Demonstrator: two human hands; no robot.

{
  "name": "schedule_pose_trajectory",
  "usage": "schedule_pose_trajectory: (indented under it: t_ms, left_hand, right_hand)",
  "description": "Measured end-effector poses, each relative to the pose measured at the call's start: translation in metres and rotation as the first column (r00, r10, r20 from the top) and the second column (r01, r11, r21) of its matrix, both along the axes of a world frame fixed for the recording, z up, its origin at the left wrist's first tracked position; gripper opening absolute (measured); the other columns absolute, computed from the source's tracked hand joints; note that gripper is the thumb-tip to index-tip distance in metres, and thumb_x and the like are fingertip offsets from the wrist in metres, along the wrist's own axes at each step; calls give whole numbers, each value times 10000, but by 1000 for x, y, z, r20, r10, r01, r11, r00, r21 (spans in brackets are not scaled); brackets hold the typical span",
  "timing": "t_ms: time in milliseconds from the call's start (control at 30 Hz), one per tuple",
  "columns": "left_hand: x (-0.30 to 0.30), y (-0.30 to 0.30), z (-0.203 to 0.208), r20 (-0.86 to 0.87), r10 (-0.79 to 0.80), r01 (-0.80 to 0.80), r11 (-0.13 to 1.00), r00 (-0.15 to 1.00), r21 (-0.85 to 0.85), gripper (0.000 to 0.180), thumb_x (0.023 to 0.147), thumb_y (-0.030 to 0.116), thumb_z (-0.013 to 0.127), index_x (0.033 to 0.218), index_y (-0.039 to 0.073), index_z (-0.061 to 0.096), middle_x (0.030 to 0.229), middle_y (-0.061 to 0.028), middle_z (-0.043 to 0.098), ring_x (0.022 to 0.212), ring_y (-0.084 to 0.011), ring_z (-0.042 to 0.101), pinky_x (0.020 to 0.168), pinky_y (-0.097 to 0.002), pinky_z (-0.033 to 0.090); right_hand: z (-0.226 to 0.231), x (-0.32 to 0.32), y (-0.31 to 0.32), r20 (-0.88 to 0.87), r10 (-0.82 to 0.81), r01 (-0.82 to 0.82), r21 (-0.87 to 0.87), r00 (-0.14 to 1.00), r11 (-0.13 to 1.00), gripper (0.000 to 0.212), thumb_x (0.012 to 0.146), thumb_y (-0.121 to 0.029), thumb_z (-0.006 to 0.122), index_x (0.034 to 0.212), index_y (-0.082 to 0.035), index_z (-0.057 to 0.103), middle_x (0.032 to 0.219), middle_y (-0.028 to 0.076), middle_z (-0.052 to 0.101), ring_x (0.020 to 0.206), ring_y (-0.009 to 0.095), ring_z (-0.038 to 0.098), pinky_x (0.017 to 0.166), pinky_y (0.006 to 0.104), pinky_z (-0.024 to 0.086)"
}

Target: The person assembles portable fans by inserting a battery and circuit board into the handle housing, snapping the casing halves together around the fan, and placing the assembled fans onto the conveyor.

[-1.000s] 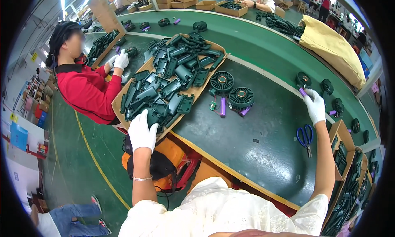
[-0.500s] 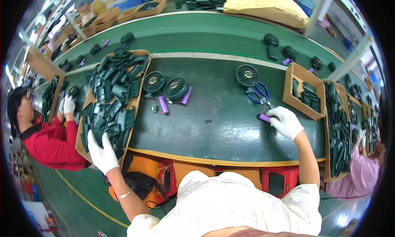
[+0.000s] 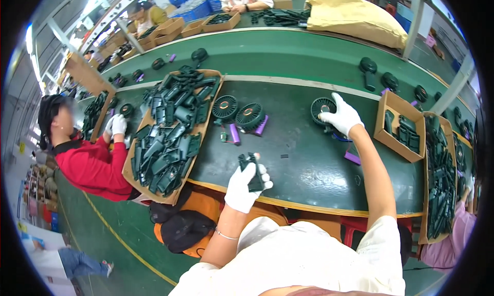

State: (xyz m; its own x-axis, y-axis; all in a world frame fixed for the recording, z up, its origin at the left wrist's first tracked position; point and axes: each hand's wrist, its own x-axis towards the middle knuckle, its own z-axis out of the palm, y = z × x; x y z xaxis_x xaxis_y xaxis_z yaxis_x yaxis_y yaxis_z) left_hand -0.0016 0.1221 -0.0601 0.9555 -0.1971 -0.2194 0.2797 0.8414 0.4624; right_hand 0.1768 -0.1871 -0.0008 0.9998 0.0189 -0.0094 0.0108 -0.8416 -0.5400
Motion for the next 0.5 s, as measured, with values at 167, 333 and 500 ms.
schedule_pose_trajectory:
  t_ms: [167,333,500]
  left_hand:
    - [1,-7,5,34,0,-10,959,999,284,372,956,66,612,1316,34,524,1041,-151,649,795,-242,672,637,-381,593]
    - [12,-31,4,83,-46,-1,869,995,495,382,967,53,570,1339,-3,503,1047,-165,658,768,-215,672,621,-333,594]
    - [17,-71,25,59,-169,92,762,984,641,355,956,55,529,1296,-46,514,1027,-161,670,738,-186,656,622,-299,572]
  right_hand:
    - [10,-59,26,164,253,-233,-129,954,964,769,638,-397,856,1240,8,599,1155,212,593,1097,368,596,979,422,488]
    - [-14,-83,3,-5,188,-173,369,982,913,605,737,-367,839,1165,2,624,1031,84,631,968,174,590,850,320,496]
    - [-16,-104,9,-18,222,-86,889,975,449,342,874,-149,680,1165,5,590,984,13,577,844,77,522,737,242,455]
